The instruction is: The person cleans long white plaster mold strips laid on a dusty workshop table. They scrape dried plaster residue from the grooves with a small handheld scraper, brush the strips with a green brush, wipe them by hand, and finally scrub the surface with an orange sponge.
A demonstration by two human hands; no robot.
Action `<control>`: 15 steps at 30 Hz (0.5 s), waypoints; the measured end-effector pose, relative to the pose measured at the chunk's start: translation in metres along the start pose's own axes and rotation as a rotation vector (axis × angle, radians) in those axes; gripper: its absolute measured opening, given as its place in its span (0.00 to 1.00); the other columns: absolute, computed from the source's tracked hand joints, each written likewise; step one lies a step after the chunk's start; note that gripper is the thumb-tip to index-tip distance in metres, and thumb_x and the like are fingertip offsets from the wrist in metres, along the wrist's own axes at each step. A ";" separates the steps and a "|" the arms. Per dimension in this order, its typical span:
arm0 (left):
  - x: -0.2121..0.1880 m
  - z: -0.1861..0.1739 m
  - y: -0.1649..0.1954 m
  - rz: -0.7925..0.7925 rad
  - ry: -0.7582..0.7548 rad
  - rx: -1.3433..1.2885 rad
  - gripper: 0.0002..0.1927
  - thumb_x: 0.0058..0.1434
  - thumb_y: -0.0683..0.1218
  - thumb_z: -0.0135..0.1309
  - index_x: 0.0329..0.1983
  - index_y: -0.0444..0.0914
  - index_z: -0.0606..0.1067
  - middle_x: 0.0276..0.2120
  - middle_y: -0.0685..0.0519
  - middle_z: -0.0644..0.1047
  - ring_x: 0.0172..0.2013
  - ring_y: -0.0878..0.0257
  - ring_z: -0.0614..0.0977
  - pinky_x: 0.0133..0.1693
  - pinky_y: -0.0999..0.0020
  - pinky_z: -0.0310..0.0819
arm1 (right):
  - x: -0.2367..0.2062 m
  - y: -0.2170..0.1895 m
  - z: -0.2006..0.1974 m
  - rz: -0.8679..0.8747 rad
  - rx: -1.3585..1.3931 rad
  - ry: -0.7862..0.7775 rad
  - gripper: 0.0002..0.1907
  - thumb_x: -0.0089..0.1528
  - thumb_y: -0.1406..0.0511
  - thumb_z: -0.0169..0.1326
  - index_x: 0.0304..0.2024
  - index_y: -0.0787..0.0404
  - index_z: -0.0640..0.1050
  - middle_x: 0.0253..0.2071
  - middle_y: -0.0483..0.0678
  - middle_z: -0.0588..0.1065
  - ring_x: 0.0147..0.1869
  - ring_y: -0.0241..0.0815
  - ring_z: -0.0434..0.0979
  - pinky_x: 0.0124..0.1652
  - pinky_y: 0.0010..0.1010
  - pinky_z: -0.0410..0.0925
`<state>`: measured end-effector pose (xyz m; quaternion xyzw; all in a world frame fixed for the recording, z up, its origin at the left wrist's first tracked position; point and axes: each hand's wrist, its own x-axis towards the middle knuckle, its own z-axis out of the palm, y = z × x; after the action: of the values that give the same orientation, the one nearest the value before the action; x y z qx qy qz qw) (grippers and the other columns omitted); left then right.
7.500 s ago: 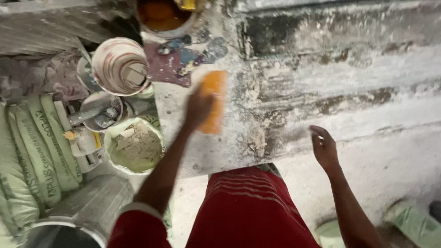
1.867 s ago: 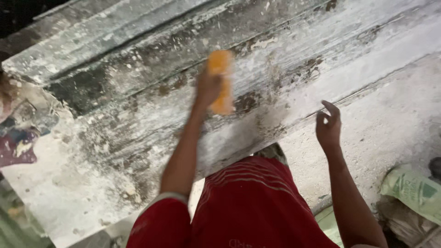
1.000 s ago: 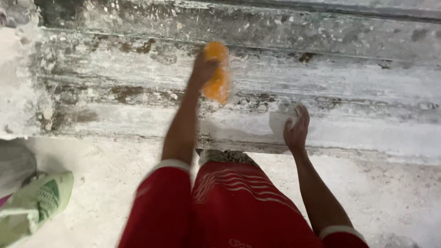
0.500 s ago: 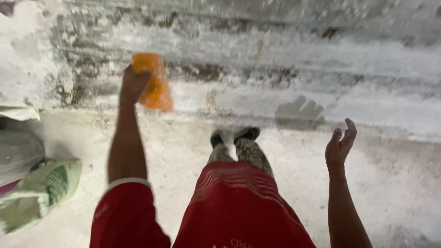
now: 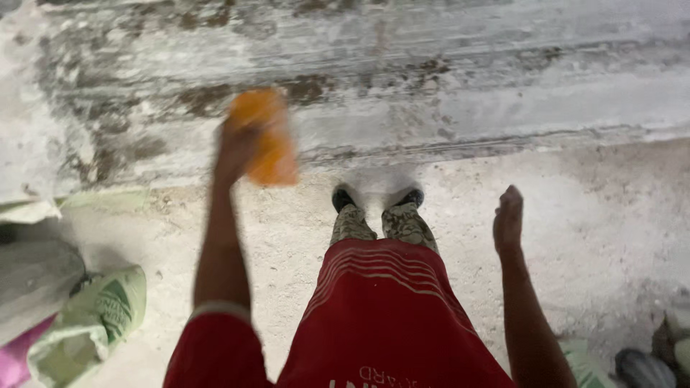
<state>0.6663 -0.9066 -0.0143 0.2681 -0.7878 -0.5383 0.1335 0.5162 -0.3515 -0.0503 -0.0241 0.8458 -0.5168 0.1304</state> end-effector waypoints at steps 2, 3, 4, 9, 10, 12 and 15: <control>-0.032 -0.030 -0.017 -0.089 0.044 -0.198 0.18 0.71 0.45 0.52 0.62 0.34 0.70 0.49 0.48 0.78 0.46 0.60 0.81 0.49 0.55 0.78 | -0.013 0.014 -0.007 0.021 0.091 -0.023 0.35 0.73 0.50 0.38 0.76 0.64 0.53 0.73 0.60 0.57 0.74 0.56 0.59 0.68 0.48 0.57; -0.040 -0.021 -0.024 -0.110 0.061 -0.279 0.17 0.72 0.44 0.52 0.62 0.34 0.70 0.49 0.49 0.78 0.46 0.62 0.81 0.48 0.57 0.78 | -0.015 0.018 -0.006 0.014 0.146 -0.052 0.36 0.73 0.50 0.39 0.76 0.63 0.53 0.72 0.60 0.58 0.73 0.56 0.60 0.67 0.48 0.58; -0.042 0.002 -0.026 -0.123 0.071 -0.304 0.17 0.72 0.44 0.52 0.62 0.34 0.70 0.49 0.49 0.79 0.46 0.61 0.81 0.48 0.57 0.78 | -0.012 0.020 -0.002 0.006 0.200 -0.085 0.37 0.72 0.50 0.39 0.77 0.63 0.53 0.72 0.60 0.58 0.73 0.56 0.61 0.66 0.48 0.58; 0.005 0.263 0.022 0.069 -0.028 -0.016 0.18 0.71 0.43 0.52 0.63 0.37 0.72 0.51 0.49 0.79 0.45 0.58 0.82 0.46 0.57 0.79 | 0.035 0.009 0.018 0.289 0.441 -0.177 0.38 0.72 0.47 0.37 0.77 0.59 0.49 0.76 0.59 0.55 0.77 0.57 0.59 0.69 0.49 0.58; 0.015 0.308 0.046 0.120 -0.043 0.025 0.18 0.70 0.43 0.52 0.63 0.37 0.72 0.51 0.49 0.80 0.45 0.57 0.82 0.46 0.57 0.79 | 0.048 0.007 0.017 0.302 0.528 -0.202 0.39 0.71 0.47 0.38 0.77 0.59 0.48 0.77 0.59 0.54 0.78 0.59 0.57 0.70 0.50 0.58; 0.030 0.367 0.089 0.178 -0.102 0.091 0.19 0.70 0.43 0.52 0.63 0.38 0.72 0.52 0.49 0.80 0.45 0.56 0.83 0.45 0.57 0.79 | 0.067 0.010 0.004 0.323 0.587 -0.224 0.40 0.71 0.46 0.40 0.77 0.59 0.47 0.77 0.60 0.53 0.79 0.60 0.57 0.70 0.51 0.57; 0.036 0.375 0.129 0.281 -0.247 0.217 0.19 0.69 0.43 0.52 0.63 0.39 0.73 0.53 0.49 0.81 0.45 0.54 0.83 0.44 0.57 0.79 | 0.087 0.036 -0.039 0.321 0.526 -0.222 0.40 0.71 0.46 0.40 0.77 0.60 0.49 0.77 0.60 0.55 0.78 0.60 0.58 0.71 0.50 0.57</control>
<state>0.4138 -0.5999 -0.0432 0.1004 -0.8811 -0.4551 0.0802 0.4263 -0.3162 -0.0822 0.0880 0.6568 -0.6848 0.3032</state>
